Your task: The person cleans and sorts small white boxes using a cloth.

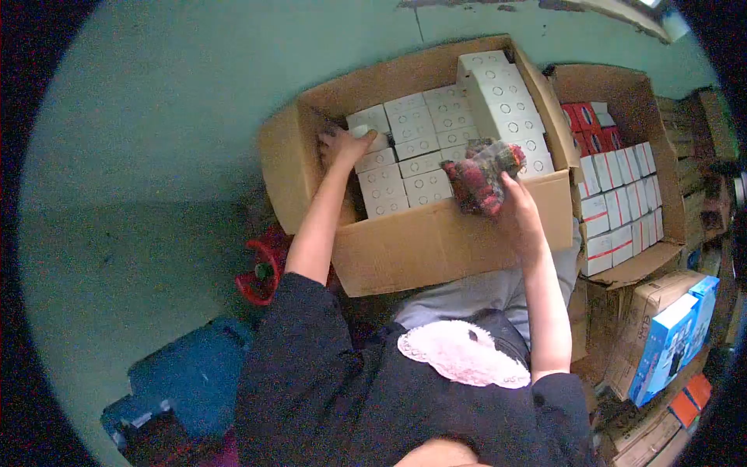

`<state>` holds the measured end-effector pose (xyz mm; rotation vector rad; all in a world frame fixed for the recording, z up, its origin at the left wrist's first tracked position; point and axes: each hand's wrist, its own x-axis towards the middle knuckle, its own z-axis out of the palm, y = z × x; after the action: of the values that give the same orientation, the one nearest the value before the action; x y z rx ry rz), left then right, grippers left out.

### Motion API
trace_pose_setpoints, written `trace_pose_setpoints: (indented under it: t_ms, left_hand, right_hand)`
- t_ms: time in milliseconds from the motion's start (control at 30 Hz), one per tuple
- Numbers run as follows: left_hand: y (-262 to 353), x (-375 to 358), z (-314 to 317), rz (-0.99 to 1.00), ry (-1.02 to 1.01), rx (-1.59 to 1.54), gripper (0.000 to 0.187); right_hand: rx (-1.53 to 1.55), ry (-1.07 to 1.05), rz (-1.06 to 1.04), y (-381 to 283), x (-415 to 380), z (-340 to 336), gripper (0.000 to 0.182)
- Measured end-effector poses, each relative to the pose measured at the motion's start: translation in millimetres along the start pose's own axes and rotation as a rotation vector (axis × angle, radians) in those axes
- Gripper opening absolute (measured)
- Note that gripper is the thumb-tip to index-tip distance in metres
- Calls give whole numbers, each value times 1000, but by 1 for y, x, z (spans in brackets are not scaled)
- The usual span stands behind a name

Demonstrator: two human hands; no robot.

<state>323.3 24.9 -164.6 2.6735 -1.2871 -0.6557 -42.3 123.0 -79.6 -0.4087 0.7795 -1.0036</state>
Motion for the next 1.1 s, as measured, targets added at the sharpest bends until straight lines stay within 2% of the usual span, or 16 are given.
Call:
trace_pose_setpoints:
  t_ms: [100, 133, 267, 300, 333, 467, 500, 533, 567, 633, 733, 800, 867, 1033, 1067, 1100]
  left_hand:
    - [5, -66, -68, 153, 125, -167, 102]
    - [-5, -70, -79, 213, 104, -340, 90]
    - [-13, -160, -102, 148, -167, -1149, 83]
    - [-11, -180, -93, 101, -222, -1306, 82]
    - [-1, -202, -83, 91, -307, -1464, 82]
    - [36, -260, -59, 208, -195, -1430, 51]
    - [42, -265, -47, 282, -194, -1470, 48]
    - [47, -271, -39, 353, -193, -1511, 45]
    - [55, -280, -26, 357, -208, -1569, 45]
    - [64, -291, -23, 363, -246, -1680, 45]
    - [70, -313, -24, 418, -143, -1587, 51]
    - [80, -346, -38, 438, -95, -1481, 55]
    - [80, -355, -36, 358, -31, -1631, 57]
    - [85, -342, -45, 365, -125, -1965, 68]
    - [84, -342, -51, 295, -285, -1995, 70]
    - [83, -339, -49, 337, -341, -2000, 70]
  right_hand:
    - [44, 13, -28, -4, -8, 18, 44]
    - [-79, 14, -124, 1, -7, 15, 44]
    - [-394, 152, -345, 17, -21, 37, 41]
    - [-289, 26, -385, 29, -24, 40, 38]
    - [-370, -58, -454, 35, -30, 45, 38]
    - [-584, -300, -521, 45, -57, 78, 43]
    - [-652, -336, -573, 43, -67, 87, 48]
    - [-633, -384, -502, 46, -73, 87, 59]
    - [-715, -355, -499, 52, -79, 78, 67]
    - [-880, -235, -841, 60, -83, 79, 68]
    - [-1045, -123, -982, 42, -83, 76, 66]
    - [-1002, -42, -1062, 27, -67, 64, 64]
    - [-993, 45, -1129, 17, -60, 52, 59]
    - [-1096, -2, -1028, 29, -86, 53, 65]
    - [-1176, -64, -1024, 29, -100, 60, 69]
    - [-1256, -127, -1021, 30, -106, 64, 73]
